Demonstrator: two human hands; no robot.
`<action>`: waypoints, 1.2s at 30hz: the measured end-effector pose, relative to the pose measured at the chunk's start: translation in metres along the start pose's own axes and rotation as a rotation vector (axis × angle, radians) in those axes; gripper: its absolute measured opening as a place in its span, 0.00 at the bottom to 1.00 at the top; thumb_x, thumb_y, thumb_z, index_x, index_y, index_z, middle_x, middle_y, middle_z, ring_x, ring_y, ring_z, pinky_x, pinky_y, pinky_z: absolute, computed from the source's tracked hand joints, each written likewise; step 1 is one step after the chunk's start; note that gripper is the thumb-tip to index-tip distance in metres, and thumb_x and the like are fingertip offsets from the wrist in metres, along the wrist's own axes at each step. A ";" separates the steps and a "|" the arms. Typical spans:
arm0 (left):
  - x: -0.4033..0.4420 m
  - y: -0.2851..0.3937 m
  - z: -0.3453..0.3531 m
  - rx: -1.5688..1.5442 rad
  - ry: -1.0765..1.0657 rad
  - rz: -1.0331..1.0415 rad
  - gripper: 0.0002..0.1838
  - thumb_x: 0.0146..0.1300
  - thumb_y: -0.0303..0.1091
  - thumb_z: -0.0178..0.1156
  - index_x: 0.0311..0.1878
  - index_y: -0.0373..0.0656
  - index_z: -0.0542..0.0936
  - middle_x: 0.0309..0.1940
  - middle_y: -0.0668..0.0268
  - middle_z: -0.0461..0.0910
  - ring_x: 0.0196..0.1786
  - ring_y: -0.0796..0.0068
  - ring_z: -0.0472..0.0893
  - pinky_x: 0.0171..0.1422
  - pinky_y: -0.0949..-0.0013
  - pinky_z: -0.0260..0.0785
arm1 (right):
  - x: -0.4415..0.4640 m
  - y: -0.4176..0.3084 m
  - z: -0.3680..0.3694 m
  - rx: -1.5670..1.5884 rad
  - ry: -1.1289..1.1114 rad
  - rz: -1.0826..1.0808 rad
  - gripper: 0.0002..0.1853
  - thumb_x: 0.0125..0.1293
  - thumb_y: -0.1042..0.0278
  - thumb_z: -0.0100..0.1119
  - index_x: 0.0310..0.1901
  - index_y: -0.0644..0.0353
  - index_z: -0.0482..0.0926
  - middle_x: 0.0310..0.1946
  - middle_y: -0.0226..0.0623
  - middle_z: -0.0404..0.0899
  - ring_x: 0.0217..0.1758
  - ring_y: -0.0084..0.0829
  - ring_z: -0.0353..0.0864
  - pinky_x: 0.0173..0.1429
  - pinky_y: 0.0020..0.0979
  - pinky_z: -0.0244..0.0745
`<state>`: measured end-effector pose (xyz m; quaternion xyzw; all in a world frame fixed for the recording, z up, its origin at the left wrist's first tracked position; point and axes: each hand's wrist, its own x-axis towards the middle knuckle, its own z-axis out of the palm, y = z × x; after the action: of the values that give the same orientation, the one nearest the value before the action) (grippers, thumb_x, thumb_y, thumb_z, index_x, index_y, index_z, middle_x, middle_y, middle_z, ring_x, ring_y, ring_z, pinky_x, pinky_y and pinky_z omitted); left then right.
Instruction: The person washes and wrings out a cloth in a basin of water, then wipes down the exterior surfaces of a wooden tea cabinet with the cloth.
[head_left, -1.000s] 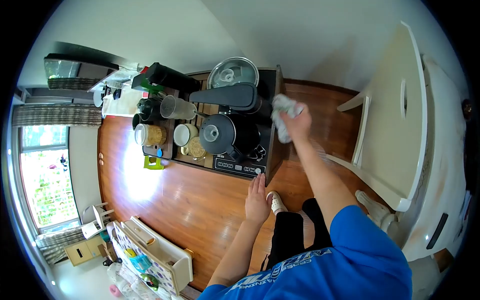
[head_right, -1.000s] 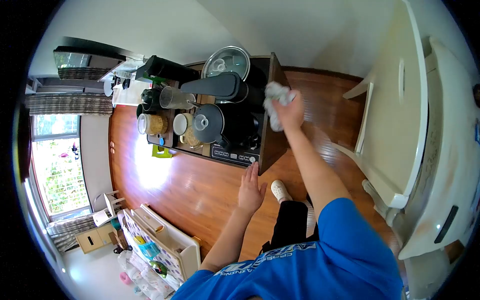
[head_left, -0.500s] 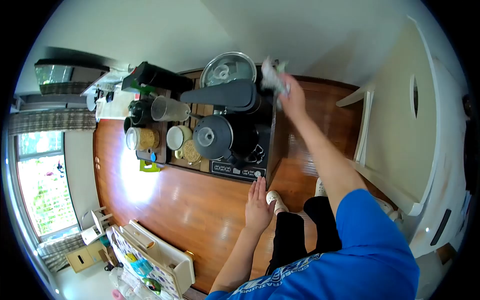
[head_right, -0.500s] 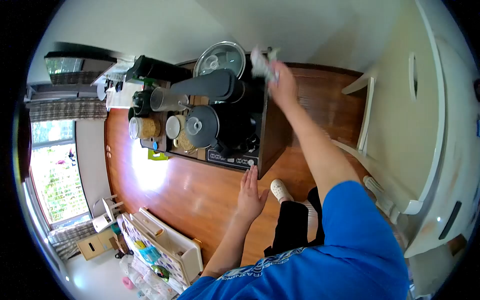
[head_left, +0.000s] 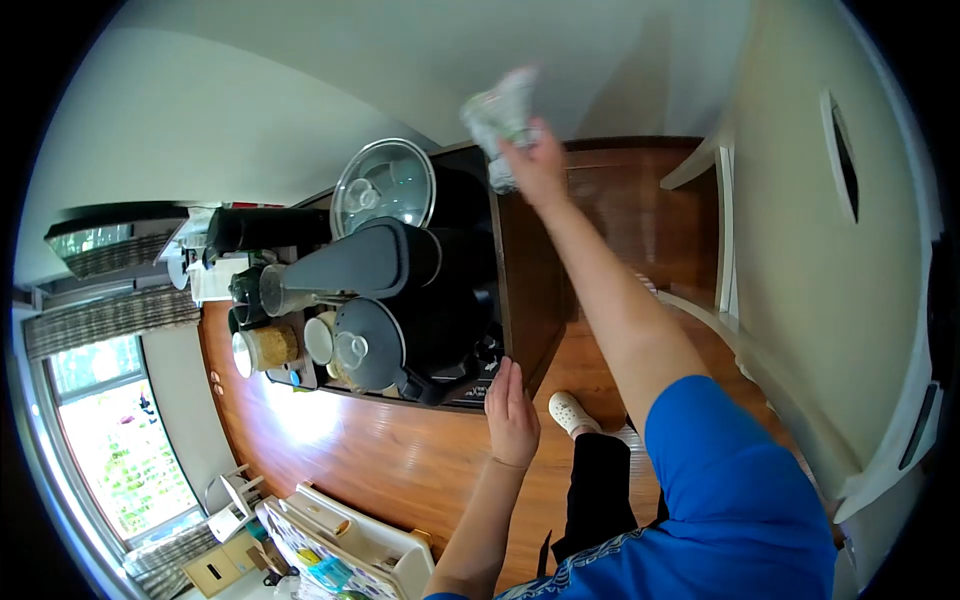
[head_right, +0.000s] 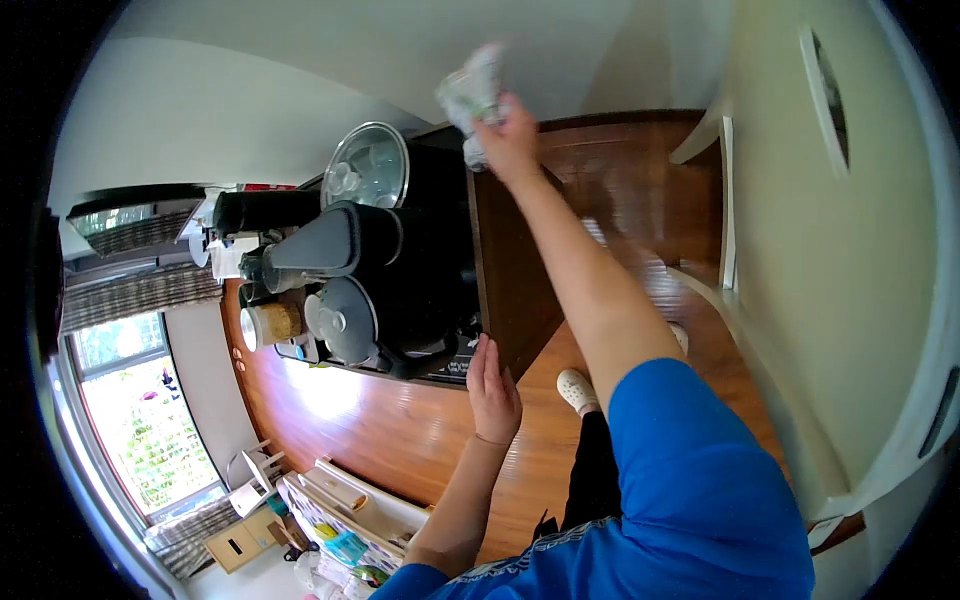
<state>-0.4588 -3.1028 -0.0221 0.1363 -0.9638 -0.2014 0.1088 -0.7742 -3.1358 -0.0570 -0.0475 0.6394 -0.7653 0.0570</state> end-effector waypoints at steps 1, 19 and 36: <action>-0.001 -0.001 0.001 0.004 0.009 0.003 0.27 0.55 0.16 0.49 0.60 0.33 0.61 0.58 0.49 0.64 0.58 0.53 0.67 0.59 0.59 0.61 | 0.004 0.012 0.001 -0.004 0.010 0.009 0.23 0.52 0.69 0.62 0.50 0.66 0.68 0.42 0.41 0.76 0.42 0.31 0.77 0.47 0.31 0.71; -0.006 -0.011 0.008 -0.040 0.087 0.031 0.21 0.54 0.17 0.51 0.54 0.33 0.69 0.57 0.48 0.66 0.56 0.54 0.71 0.56 0.62 0.64 | -0.038 0.098 -0.087 0.136 0.186 0.125 0.20 0.53 0.67 0.63 0.46 0.66 0.72 0.40 0.36 0.78 0.42 0.27 0.76 0.47 0.29 0.71; -0.008 -0.018 0.016 0.138 0.224 0.223 0.19 0.50 0.13 0.46 0.47 0.27 0.72 0.51 0.32 0.66 0.48 0.44 0.76 0.50 0.60 0.71 | 0.011 0.233 -0.041 -0.366 -0.128 -0.127 0.25 0.51 0.52 0.58 0.46 0.63 0.73 0.40 0.50 0.77 0.45 0.46 0.76 0.50 0.40 0.69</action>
<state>-0.4520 -3.1103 -0.0454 0.0573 -0.9664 -0.1049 0.2274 -0.7850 -3.1388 -0.2940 -0.1460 0.7588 -0.6336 0.0398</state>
